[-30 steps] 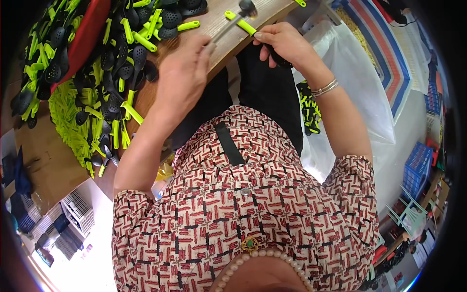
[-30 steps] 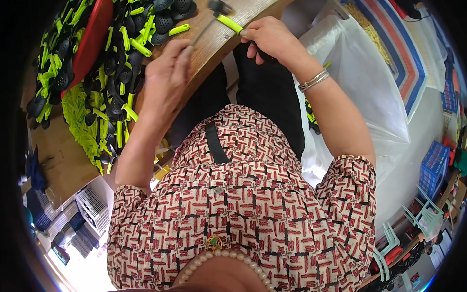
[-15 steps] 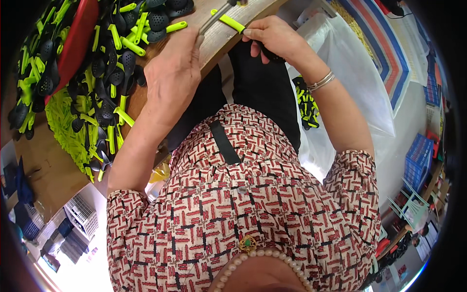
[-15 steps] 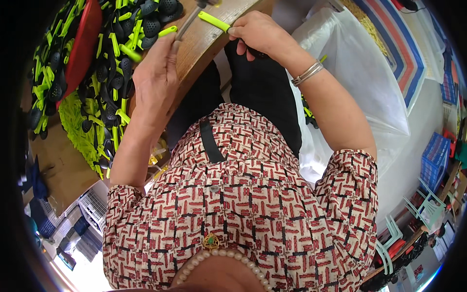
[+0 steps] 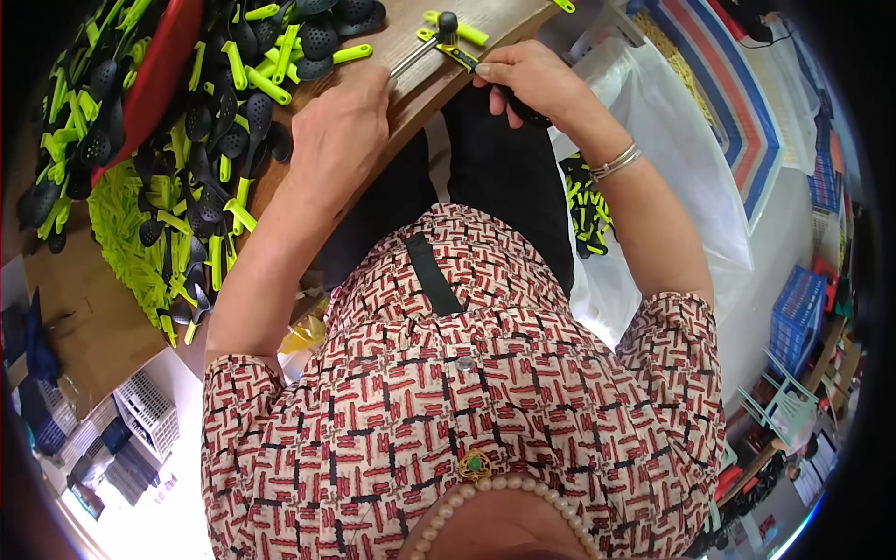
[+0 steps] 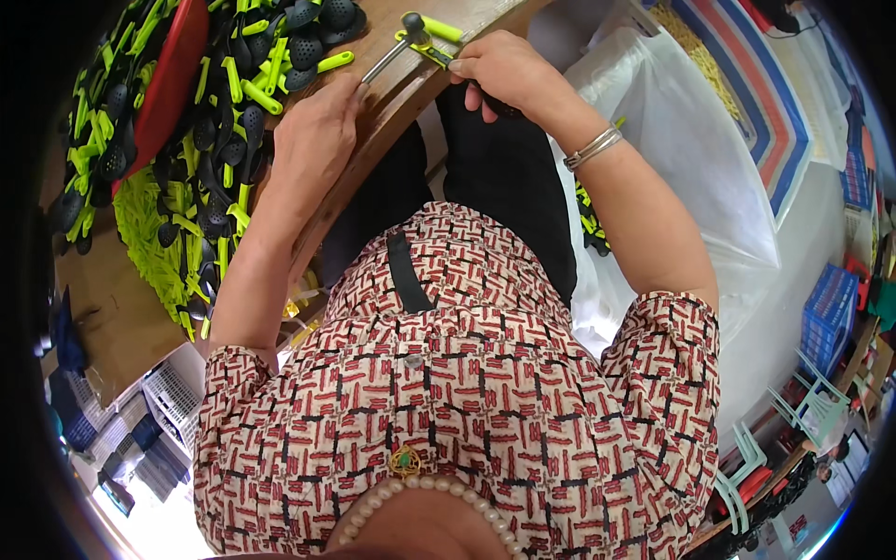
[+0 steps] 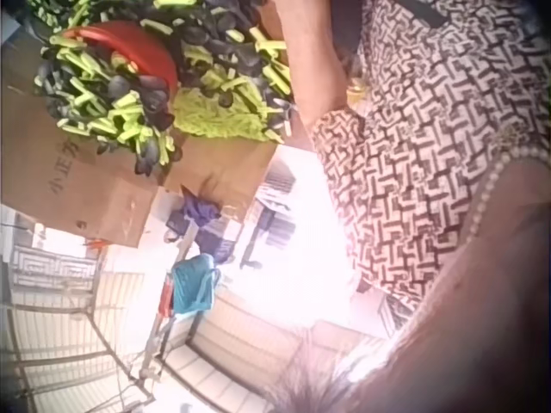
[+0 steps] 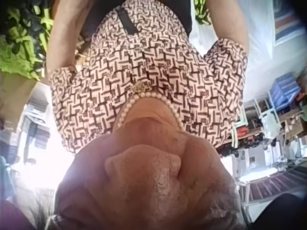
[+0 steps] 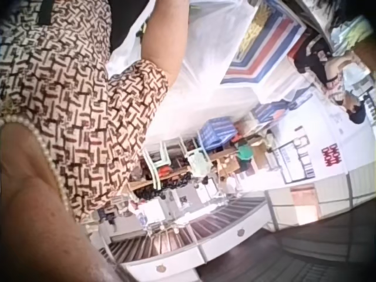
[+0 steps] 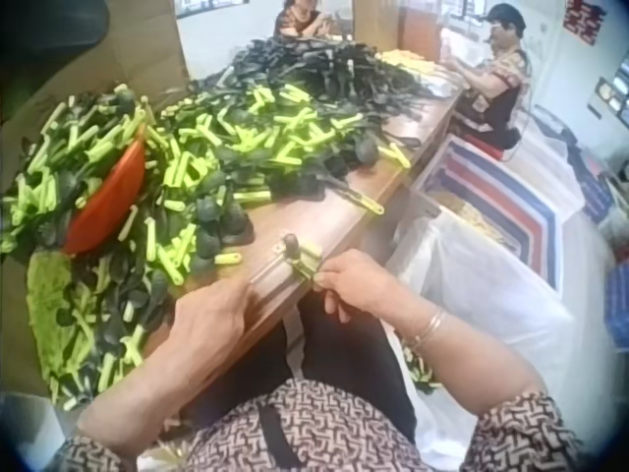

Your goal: The person assembles slotted spoons by attaching plastic handle pieces onto the spoon stems by hand and tapping them into place using a small hammer.

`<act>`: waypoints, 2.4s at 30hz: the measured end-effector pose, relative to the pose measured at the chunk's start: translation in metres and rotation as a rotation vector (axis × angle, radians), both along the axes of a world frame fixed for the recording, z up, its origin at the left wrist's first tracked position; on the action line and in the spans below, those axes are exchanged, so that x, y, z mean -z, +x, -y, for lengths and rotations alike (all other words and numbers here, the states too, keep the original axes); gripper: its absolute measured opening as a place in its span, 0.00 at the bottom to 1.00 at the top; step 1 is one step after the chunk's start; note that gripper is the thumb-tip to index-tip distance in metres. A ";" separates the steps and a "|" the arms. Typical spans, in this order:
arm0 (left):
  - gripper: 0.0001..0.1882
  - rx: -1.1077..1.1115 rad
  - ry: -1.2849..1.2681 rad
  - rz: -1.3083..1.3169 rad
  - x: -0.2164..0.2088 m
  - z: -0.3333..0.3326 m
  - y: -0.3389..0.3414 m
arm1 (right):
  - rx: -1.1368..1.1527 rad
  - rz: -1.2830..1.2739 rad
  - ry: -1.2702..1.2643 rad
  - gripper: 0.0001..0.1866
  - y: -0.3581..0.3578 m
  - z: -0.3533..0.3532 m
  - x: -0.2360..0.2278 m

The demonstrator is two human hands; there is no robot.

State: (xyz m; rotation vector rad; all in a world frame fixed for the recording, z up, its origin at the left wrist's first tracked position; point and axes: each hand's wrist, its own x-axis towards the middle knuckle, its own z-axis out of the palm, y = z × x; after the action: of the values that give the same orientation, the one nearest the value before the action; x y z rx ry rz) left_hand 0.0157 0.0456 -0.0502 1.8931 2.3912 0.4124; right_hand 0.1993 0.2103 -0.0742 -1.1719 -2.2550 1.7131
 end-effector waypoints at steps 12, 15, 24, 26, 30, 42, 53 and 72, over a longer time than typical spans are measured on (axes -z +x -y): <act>0.08 -0.066 0.268 -0.088 0.007 0.021 -0.014 | 0.021 0.031 -0.019 0.15 0.003 -0.002 -0.003; 0.06 -0.092 0.232 -0.146 0.001 0.055 -0.017 | 0.030 0.025 -0.003 0.16 0.011 -0.007 0.003; 0.12 -0.097 0.342 -0.265 -0.013 0.056 -0.030 | -0.009 0.062 0.073 0.17 0.008 -0.009 -0.004; 0.11 0.003 0.415 -0.235 -0.005 0.029 -0.033 | -0.008 0.059 0.059 0.17 0.008 -0.009 -0.003; 0.11 0.129 0.383 -0.316 0.010 -0.032 -0.031 | 0.004 0.071 0.100 0.16 0.002 -0.002 -0.007; 0.05 -0.094 0.473 -0.366 -0.014 0.009 -0.071 | -0.047 0.041 0.094 0.14 0.003 -0.003 -0.004; 0.06 -0.133 0.476 -0.272 -0.032 0.048 -0.106 | -0.045 0.087 0.072 0.14 0.007 -0.014 -0.002; 0.10 0.388 0.306 0.058 0.011 -0.064 -0.019 | -0.110 0.032 0.018 0.16 0.004 -0.013 -0.011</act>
State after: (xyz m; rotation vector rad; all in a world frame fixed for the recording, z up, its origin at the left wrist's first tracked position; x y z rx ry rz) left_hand -0.0033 0.1096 -0.0614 2.3648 1.9452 0.8211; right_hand 0.2031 0.2233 -0.0635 -1.0989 -2.3900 1.7192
